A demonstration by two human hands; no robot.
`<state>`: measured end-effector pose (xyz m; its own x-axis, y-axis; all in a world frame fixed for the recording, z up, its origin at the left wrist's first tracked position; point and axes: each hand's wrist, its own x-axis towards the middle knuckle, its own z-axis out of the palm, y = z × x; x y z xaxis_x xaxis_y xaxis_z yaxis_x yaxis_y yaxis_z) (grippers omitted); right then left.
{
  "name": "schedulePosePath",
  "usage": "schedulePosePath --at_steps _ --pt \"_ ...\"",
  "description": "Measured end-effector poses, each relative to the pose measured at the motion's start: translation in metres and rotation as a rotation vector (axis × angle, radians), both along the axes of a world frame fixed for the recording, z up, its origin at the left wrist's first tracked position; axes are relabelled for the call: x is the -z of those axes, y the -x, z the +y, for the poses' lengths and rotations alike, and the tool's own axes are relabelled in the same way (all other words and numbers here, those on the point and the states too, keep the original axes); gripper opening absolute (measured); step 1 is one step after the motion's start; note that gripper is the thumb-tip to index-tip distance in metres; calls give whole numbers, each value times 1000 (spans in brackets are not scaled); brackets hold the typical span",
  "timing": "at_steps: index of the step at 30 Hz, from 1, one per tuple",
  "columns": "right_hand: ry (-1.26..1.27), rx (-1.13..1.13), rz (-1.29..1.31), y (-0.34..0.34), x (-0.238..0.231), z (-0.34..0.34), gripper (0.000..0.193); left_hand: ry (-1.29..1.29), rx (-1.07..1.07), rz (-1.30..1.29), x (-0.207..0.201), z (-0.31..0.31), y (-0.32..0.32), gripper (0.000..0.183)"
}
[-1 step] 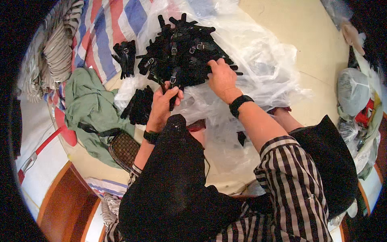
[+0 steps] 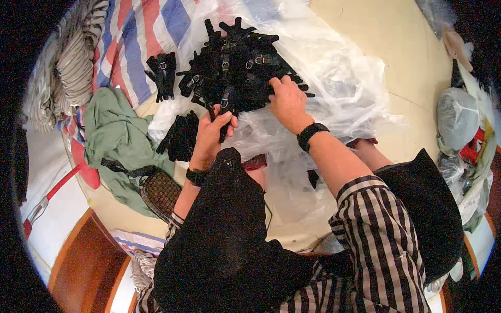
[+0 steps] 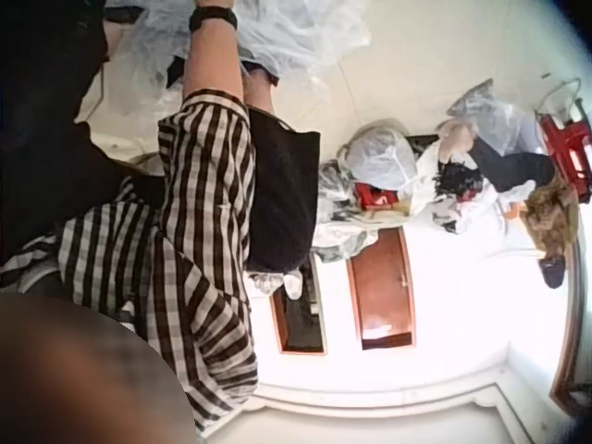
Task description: Inspecting and sorting black buckled shoe straps from a pile.
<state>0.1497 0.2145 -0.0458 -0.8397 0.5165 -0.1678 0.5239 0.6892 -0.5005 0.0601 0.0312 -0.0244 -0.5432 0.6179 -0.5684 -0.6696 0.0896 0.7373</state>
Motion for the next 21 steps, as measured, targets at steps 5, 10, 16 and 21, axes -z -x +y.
schedulePosePath --at_steps 5,10,16,21 --pt "-113 -138 -21 -1 0 -2 27 23 -3 18 -2 -2 1 7" --pt "-264 -282 -37 -5 3 2 24 -5 -20 7 -6 3 1 6" --pt "-4 -110 168 -1 -3 14 10 28 -15 12 -2 -3 4 8" --pt "331 115 270 -1 -25 36 12 -26 -52 -19 -11 7 4 9"
